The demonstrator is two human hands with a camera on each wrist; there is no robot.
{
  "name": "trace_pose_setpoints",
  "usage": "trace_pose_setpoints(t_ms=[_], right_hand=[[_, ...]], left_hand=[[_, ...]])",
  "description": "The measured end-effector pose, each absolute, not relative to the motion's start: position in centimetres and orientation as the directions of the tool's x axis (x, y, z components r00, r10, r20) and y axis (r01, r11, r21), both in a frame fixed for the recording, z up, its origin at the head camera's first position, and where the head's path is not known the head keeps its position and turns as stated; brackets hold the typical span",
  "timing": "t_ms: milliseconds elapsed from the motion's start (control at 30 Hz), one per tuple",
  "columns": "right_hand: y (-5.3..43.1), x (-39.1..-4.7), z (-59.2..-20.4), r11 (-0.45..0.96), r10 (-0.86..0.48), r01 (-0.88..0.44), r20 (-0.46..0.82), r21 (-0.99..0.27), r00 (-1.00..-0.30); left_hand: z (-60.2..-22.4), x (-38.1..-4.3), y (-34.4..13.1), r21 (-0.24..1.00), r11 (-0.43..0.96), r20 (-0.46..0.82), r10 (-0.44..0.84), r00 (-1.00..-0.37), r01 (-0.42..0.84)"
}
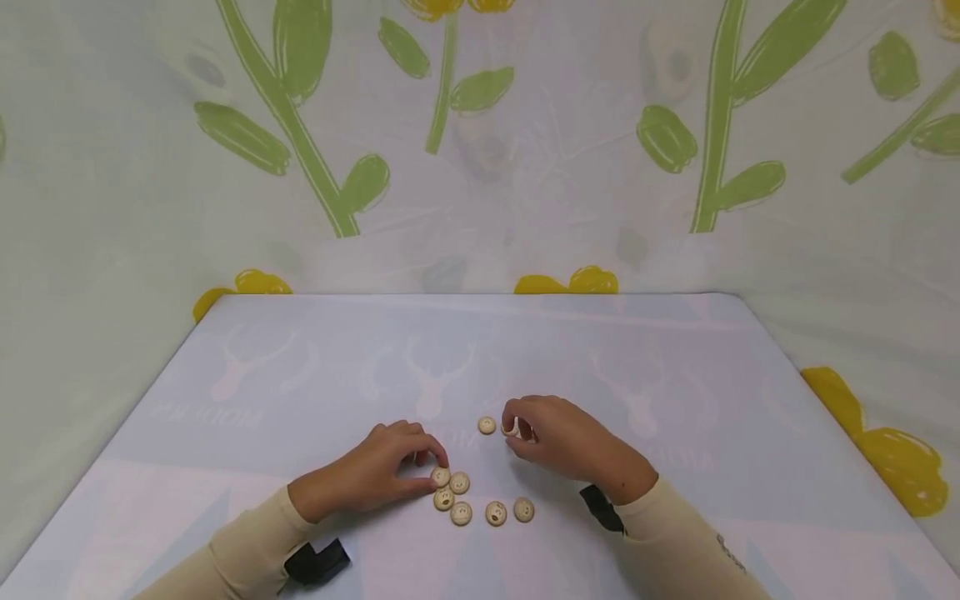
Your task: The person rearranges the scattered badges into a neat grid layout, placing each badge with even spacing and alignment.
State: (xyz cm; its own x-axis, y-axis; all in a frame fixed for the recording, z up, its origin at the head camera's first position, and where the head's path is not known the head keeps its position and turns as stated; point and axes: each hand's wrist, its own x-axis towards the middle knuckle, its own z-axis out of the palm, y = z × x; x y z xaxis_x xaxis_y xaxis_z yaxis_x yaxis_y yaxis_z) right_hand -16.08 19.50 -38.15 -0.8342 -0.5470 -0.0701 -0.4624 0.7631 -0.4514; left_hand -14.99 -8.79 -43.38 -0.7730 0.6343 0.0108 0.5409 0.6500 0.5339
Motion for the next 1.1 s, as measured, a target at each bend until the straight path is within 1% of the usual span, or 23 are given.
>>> trace_pose_setpoints(t_ms=[167, 467, 600, 733, 900, 1000, 1100], right_hand=[[18.8, -15.5, -37.6, 0.757, -0.563, -0.468, -0.093, -0.456, -0.821], [18.6, -15.0, -37.8, 0.707, -0.636, -0.512, -0.123, -0.488, -0.762], [18.6, -15.0, -37.7, 0.688, -0.652, -0.502, -0.142, -0.524, -0.745], [18.5, -14.9, -37.9, 0.653, -0.682, -0.492, -0.163, -0.576, -0.713], [18.3, -14.7, -38.2, 0.629, -0.710, -0.511, -0.165, -0.586, -0.684], [18.1, -14.6, -38.4, 0.644, -0.706, -0.496, -0.202, -0.583, -0.679], [17.9, -14.4, -38.6, 0.672, -0.687, -0.452, -0.267, -0.587, -0.676]], left_hand=[[-43.3, -15.0, -8.8, 0.527, 0.650, 0.022, 0.633, -0.774, 0.547], [-43.5, -15.0, -8.8, 0.524, 0.647, 0.028, 0.637, -0.771, 0.554], [-43.3, -15.0, -8.8, 0.519, 0.646, 0.037, 0.638, -0.770, 0.560], [-43.3, -15.0, -8.9, 0.522, 0.645, 0.033, 0.638, -0.769, 0.558], [-43.4, -15.0, -8.9, 0.513, 0.646, 0.037, 0.641, -0.767, 0.565], [-43.4, -15.1, -8.9, 0.515, 0.643, 0.042, 0.641, -0.766, 0.566], [-43.5, -15.1, -8.9, 0.522, 0.641, 0.034, 0.643, -0.765, 0.563]])
